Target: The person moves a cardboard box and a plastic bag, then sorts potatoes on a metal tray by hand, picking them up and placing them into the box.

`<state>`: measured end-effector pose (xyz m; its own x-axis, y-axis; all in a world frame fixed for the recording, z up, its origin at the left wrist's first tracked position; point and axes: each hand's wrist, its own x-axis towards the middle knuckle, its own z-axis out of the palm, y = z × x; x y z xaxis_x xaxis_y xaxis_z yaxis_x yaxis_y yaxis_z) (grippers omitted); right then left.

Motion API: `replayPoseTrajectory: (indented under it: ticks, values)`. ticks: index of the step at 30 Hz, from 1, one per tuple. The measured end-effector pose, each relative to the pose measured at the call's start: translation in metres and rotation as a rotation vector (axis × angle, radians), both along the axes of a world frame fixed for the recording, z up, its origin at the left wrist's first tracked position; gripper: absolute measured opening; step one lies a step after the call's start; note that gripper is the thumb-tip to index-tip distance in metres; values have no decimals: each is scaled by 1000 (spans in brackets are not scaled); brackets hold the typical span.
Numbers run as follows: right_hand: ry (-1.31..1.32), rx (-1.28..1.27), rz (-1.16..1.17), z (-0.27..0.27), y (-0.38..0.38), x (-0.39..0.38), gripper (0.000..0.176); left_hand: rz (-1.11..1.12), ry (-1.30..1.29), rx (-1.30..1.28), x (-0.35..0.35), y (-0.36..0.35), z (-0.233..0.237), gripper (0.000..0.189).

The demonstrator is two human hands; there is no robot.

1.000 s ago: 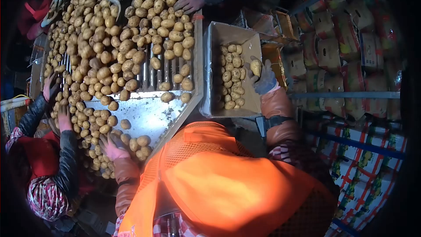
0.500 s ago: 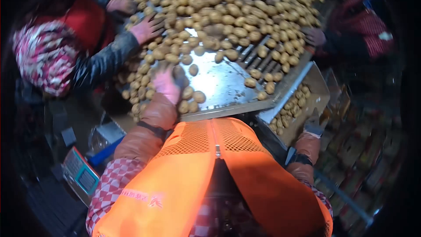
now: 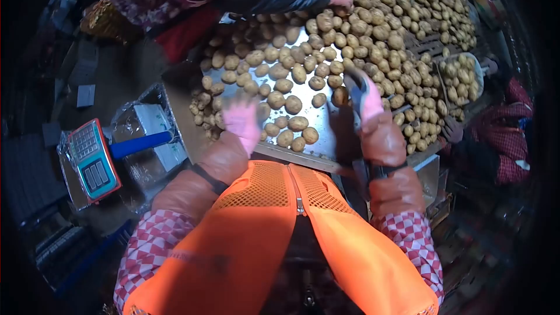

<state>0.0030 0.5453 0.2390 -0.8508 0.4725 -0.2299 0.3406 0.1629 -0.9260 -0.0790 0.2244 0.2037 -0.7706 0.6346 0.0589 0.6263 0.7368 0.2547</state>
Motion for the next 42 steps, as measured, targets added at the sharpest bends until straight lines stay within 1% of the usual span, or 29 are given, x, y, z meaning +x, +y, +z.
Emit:
replayPoseTrajectory:
  ticks: [1, 2, 3, 4, 5, 6, 7, 8, 11, 12, 14, 15, 16, 18, 19, 20, 21, 23, 25, 27, 29, 30, 31, 33, 37, 39, 40, 41, 42]
  values:
    - [-126, 78, -1, 12, -3, -28, 44, -96, -23, 13, 2, 10, 18, 40]
    - [-172, 495, 74, -6, 6, -51, 49, -84, -25, 11, 3, 12, 16, 40]
    - [-210, 916, 146, -23, 15, -69, 54, -263, -15, 89, 1, 17, 12, 40]
    - [-420, 982, 147, -24, 3, -84, 59, -447, -2, 170, -3, 21, 7, 41]
    - [-637, 1043, 146, -23, -20, -98, 64, -445, -8, 178, -11, 19, 1, 41]
    - [-660, 1095, 219, -29, -47, -97, 72, -352, -45, 165, -23, 11, -5, 41]
    - [-580, 1057, 212, -33, -66, -93, 70, -264, -78, 148, -32, 3, -8, 41]
    - [-625, 996, 410, -29, -78, -89, 70, -128, -15, 141, -31, -4, 0, 42]
    - [-238, 784, 470, -36, -115, -51, 68, 245, 49, -41, -38, -29, -20, 36]
    - [-261, 721, 616, -37, -116, -40, 64, 237, 55, -41, -43, -26, -20, 36]
    - [-162, 703, 639, -44, -123, -15, 63, 197, 0, 28, -58, -3, 9, 37]
    - [-124, 658, 654, -44, -119, -5, 65, 82, 146, 147, -66, 13, 1, 34]
    - [-46, 501, 617, -39, -110, 4, 53, -5, 130, 203, -77, 31, 0, 33]
    - [-77, 395, 513, -31, -95, 19, 50, -127, 64, 347, -125, 69, -19, 29]
    - [-103, 287, 415, -25, -88, 24, 47, -61, 11, 318, -144, 92, -18, 29]
    - [-71, 341, 337, -8, -82, 26, 43, -19, 8, 401, -158, 113, -12, 30]
    - [48, 450, 171, -33, -75, 40, 41, 59, -94, 346, -160, 135, 11, 30]
    - [22, 502, -24, -21, -55, 47, 39, -208, -67, 320, -177, 175, 4, 38]
    - [203, 780, -138, -56, 1, 59, 41, -343, 124, 316, -161, 217, 18, 46]
    - [-111, 980, -288, -34, 38, 57, 55, -334, 216, 270, -162, 250, 2, 57]
    - [-351, 1005, -414, -31, 76, 54, 71, -243, -80, 83, -149, 260, 3, 62]
    - [-419, 872, -395, -44, 90, 58, 79, -255, -79, 79, -145, 262, 6, 62]
    - [-629, 900, -312, -49, 76, 52, 77, -300, -205, -11, -142, 263, 14, 60]
    - [-608, 1079, -221, -38, 28, 50, 73, -414, -369, -11, -126, 248, 13, 52]
    - [-330, 393, 172, 2, -23, 59, 67, -234, -672, 279, -107, 209, 2, 48]
    - [-329, 281, 117, -15, -26, 75, 67, -97, -468, 214, -102, 197, 7, 40]
    - [-323, 168, 65, -33, -28, 80, 66, -176, -441, 312, -88, 186, 14, 38]
    - [251, -562, -286, -62, -36, 77, 44, -255, -416, 407, -68, 174, 22, 37]
    - [113, -617, -244, -27, -26, 69, 40, -197, -747, 531, -45, 171, 31, 39]
